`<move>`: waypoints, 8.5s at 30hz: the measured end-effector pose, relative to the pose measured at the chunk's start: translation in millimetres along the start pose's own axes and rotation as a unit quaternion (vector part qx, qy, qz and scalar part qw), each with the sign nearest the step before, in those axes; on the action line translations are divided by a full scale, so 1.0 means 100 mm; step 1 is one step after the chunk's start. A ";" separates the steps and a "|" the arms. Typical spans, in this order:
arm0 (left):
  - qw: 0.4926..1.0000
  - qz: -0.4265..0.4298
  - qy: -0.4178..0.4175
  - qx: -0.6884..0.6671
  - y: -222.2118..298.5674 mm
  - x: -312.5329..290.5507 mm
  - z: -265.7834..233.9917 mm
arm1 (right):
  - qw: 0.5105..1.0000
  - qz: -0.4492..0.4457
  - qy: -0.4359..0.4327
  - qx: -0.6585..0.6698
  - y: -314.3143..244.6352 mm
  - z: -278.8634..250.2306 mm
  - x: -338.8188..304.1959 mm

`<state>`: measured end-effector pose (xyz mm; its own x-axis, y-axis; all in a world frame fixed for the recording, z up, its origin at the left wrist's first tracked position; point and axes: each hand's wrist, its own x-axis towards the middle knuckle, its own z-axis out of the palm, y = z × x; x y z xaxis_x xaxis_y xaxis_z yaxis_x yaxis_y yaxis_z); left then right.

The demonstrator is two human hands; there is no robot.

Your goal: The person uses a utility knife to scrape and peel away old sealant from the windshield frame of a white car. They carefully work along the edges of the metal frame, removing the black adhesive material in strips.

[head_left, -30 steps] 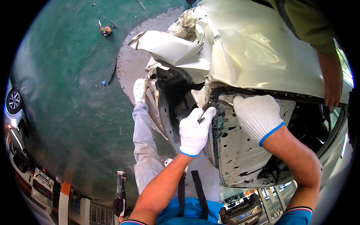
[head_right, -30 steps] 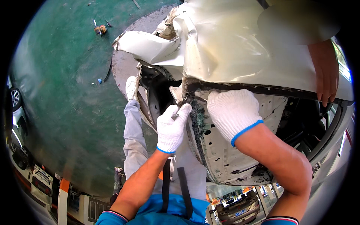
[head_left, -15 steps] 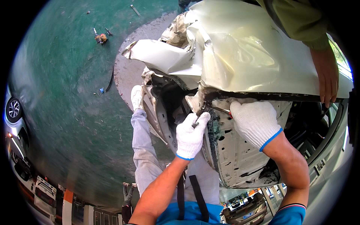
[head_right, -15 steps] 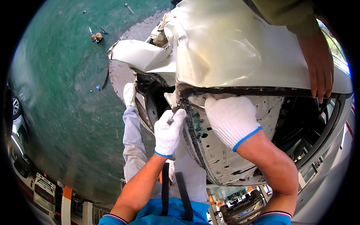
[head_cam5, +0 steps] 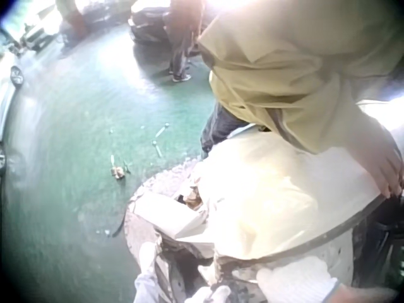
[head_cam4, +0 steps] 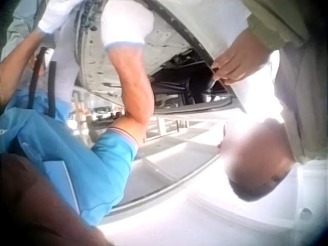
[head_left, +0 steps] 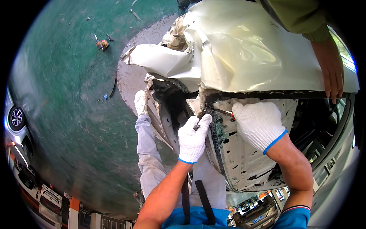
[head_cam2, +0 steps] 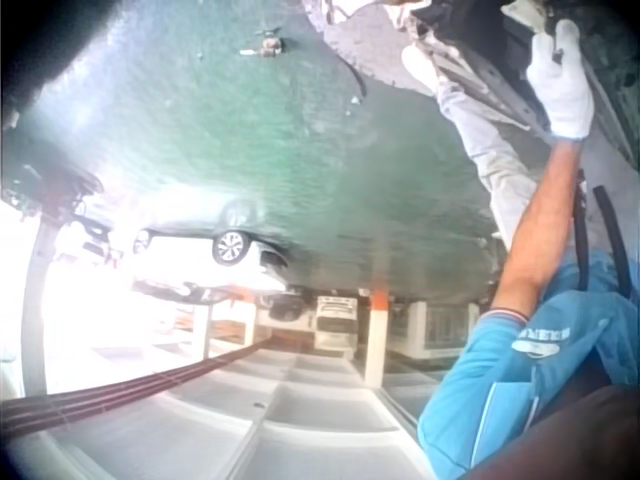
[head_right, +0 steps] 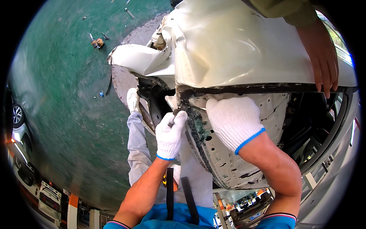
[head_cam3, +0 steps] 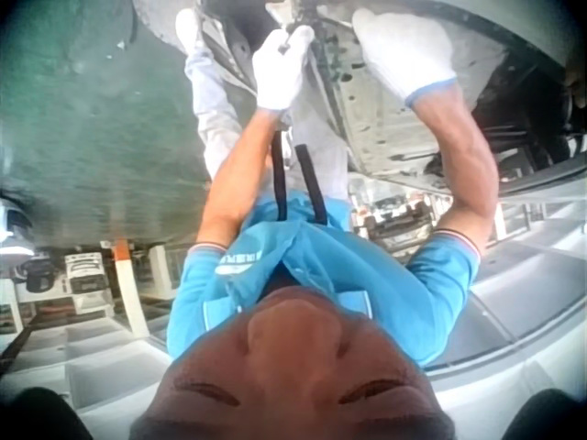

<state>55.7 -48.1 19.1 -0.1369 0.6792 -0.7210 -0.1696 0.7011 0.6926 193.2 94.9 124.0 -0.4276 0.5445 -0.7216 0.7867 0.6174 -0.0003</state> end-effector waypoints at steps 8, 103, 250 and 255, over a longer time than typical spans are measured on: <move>1.000 0.020 0.013 0.016 -0.01 0.03 0.00 | 0.999 -0.004 0.047 0.010 0.11 -0.18 -0.06; 0.993 -0.075 0.057 -0.077 0.32 -0.10 0.23 | 0.852 0.125 0.092 0.501 -0.28 0.75 -0.60; 0.989 -0.083 0.039 -0.119 0.15 -0.15 0.21 | 0.926 0.113 0.006 0.361 -0.01 0.27 -0.31; 0.991 -0.054 0.087 0.086 0.25 -0.22 0.26 | 0.891 0.149 -0.026 0.428 -0.04 0.22 -0.31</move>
<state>80.2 -39.6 53.3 -0.2963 0.5615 -0.7726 -0.0263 0.8039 0.5942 213.4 63.4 130.6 -0.1401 0.5705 -0.8093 0.9229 -0.2209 -0.3155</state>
